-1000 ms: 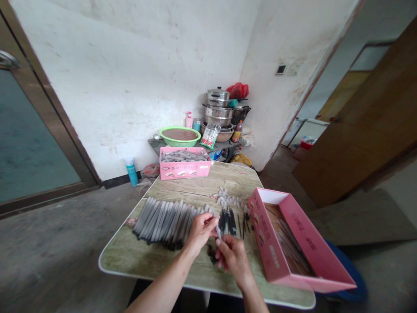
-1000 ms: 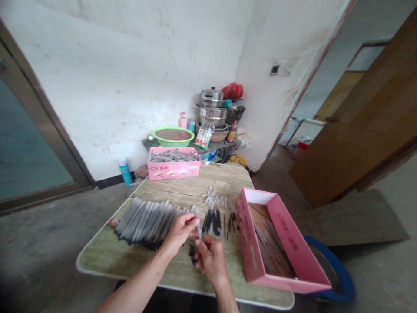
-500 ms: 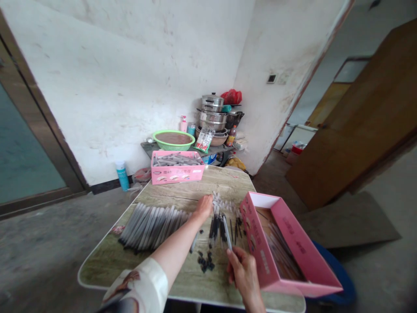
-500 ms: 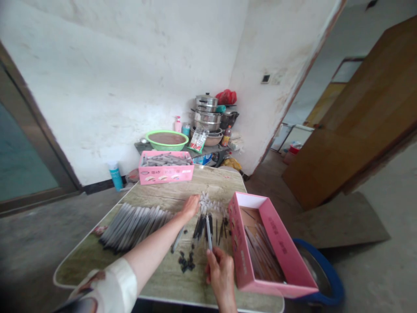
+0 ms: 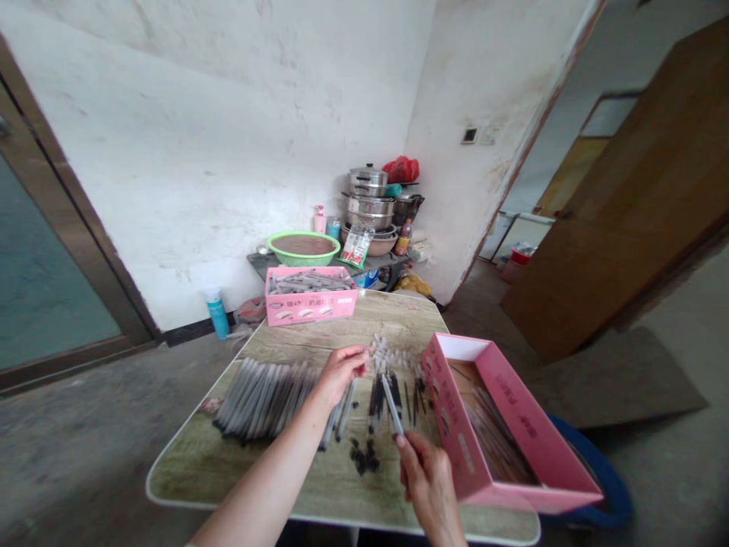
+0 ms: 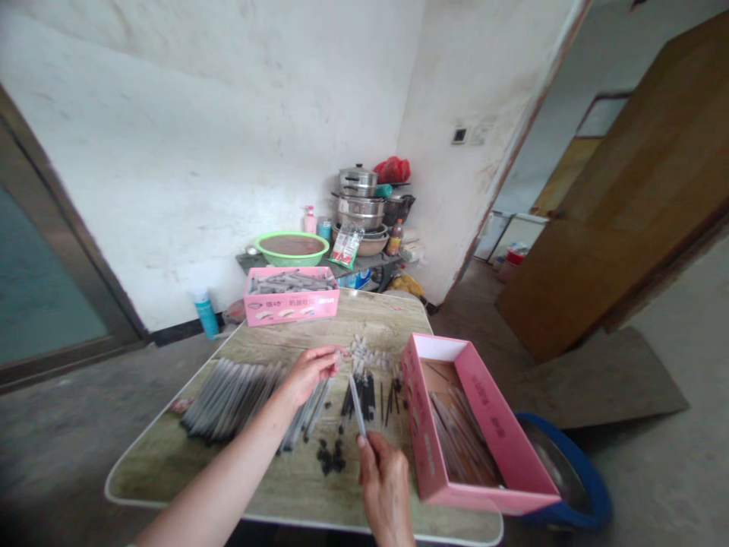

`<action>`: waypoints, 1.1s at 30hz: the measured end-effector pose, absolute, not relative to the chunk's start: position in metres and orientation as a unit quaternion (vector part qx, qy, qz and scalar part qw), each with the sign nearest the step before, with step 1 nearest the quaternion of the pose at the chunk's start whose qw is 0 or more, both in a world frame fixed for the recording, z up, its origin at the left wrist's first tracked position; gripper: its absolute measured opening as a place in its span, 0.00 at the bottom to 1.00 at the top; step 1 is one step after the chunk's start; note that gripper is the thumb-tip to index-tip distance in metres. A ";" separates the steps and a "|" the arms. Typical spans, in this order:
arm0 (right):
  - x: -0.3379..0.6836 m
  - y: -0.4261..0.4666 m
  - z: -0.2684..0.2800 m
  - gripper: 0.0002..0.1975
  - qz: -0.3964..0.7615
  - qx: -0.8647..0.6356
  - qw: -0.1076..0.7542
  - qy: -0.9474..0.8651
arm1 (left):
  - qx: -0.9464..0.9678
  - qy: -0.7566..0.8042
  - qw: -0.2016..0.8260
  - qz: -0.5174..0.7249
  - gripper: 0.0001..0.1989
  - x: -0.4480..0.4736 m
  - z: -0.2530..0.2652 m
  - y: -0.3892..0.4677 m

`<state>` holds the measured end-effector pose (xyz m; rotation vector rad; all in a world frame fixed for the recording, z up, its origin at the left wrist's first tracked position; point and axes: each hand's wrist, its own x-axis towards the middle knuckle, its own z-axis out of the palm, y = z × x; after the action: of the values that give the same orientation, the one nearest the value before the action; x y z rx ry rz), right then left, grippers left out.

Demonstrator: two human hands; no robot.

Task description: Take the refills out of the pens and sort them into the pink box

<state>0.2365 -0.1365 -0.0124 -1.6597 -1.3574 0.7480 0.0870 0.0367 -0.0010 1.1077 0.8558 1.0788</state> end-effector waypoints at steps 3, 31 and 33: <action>0.227 -0.142 -0.003 0.25 0.253 -0.661 0.405 -0.579 | 0.444 0.348 0.658 0.499 0.21 0.075 0.004 0.011; 0.195 -0.149 0.001 0.22 0.186 -0.660 0.437 -0.581 | 0.352 0.362 0.641 0.578 0.20 0.079 0.009 -0.029; 0.192 -0.149 0.002 0.23 0.273 -0.637 0.492 -0.527 | 0.346 0.350 0.647 0.582 0.19 0.080 0.009 -0.031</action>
<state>0.1920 -0.1492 0.0024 -1.5459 -1.2785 0.6628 0.0796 -0.0314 0.0089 0.7880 0.7969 1.3246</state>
